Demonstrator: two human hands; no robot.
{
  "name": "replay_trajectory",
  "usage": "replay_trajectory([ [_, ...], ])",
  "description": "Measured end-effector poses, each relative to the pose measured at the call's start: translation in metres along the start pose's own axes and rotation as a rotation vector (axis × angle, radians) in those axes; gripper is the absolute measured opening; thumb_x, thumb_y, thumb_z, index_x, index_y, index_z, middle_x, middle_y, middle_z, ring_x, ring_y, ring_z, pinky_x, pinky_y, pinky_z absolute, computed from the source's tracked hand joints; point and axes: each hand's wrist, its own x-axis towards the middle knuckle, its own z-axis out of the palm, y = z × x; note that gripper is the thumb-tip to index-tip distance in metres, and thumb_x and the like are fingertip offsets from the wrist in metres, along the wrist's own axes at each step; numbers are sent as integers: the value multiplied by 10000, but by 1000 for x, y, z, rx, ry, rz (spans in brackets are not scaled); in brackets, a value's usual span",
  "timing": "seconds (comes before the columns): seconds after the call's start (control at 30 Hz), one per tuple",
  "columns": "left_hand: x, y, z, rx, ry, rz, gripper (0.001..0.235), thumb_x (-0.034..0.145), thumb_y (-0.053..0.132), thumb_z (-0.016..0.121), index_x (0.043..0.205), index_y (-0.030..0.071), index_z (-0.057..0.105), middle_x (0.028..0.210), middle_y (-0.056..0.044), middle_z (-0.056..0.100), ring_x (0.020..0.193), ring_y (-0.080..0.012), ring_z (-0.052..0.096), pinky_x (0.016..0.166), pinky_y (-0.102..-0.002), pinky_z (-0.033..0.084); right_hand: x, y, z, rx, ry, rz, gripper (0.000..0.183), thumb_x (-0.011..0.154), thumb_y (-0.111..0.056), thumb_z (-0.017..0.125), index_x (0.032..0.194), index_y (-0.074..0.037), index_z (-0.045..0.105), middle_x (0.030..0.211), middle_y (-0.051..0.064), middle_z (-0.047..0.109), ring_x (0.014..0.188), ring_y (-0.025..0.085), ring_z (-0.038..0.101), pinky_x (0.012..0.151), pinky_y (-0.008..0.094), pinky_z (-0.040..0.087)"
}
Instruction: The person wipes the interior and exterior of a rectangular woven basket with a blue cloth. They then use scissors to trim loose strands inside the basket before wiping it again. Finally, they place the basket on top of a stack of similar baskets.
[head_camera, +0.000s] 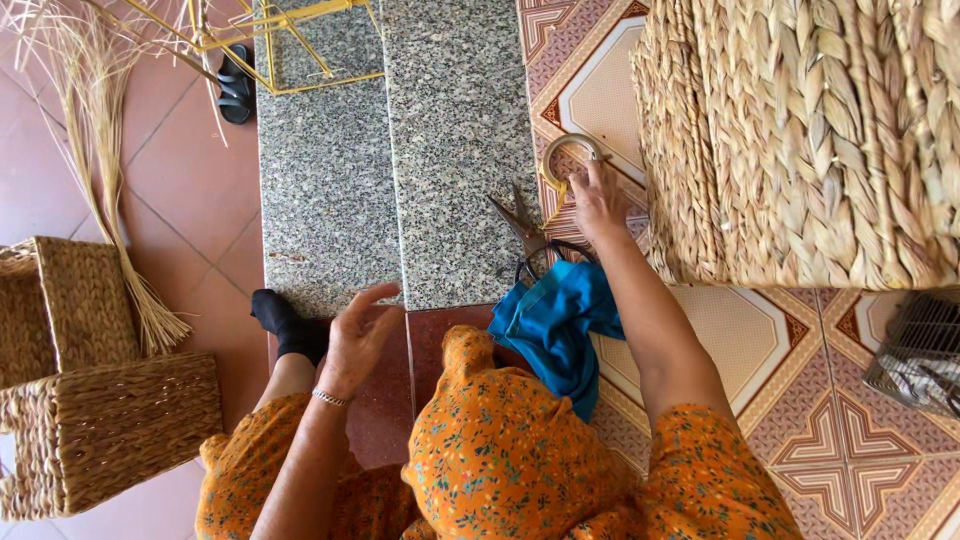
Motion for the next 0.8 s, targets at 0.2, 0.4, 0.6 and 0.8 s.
replay_trajectory([
  [0.2, -8, -9, -4, -17, -5, -71, 384, 957, 68, 678, 1336, 22, 643, 1142, -77, 743, 1001, -99, 666, 850, -251, 534, -27, -17, -30, 177, 131, -51, 262, 892, -115, 649, 1138, -115, 736, 1133, 92, 644, 1038, 338, 632, 832, 471, 542],
  [0.4, -8, -52, -20, -12, -76, -90, 390, 972, 43, 642, 1357, -17, 624, 1229, -105, 714, 1033, -139, 666, 875, -279, 546, -206, -35, -137, 389, 165, -7, 254, 902, -195, 755, 1118, -68, 714, 1072, 144, 695, 925, 335, 694, 771, 423, 570],
  [0.6, -3, -96, -57, -130, -42, -195, 405, 1011, 83, 624, 1386, -62, 581, 1289, -130, 673, 1107, -216, 681, 927, -324, 554, -335, 41, -245, 398, 390, 502, 101, 1051, -78, 656, 1146, -45, 652, 1052, 72, 710, 866, 161, 710, 707, 282, 587],
  [0.8, 7, -111, -65, -139, 63, -218, 349, 1058, 78, 601, 1380, -55, 584, 1272, -148, 659, 1075, -283, 673, 895, -386, 562, -371, 179, -312, 123, 797, 495, 84, 1171, -39, 578, 1186, 30, 622, 1044, 69, 635, 914, 132, 616, 801, 336, 549],
])
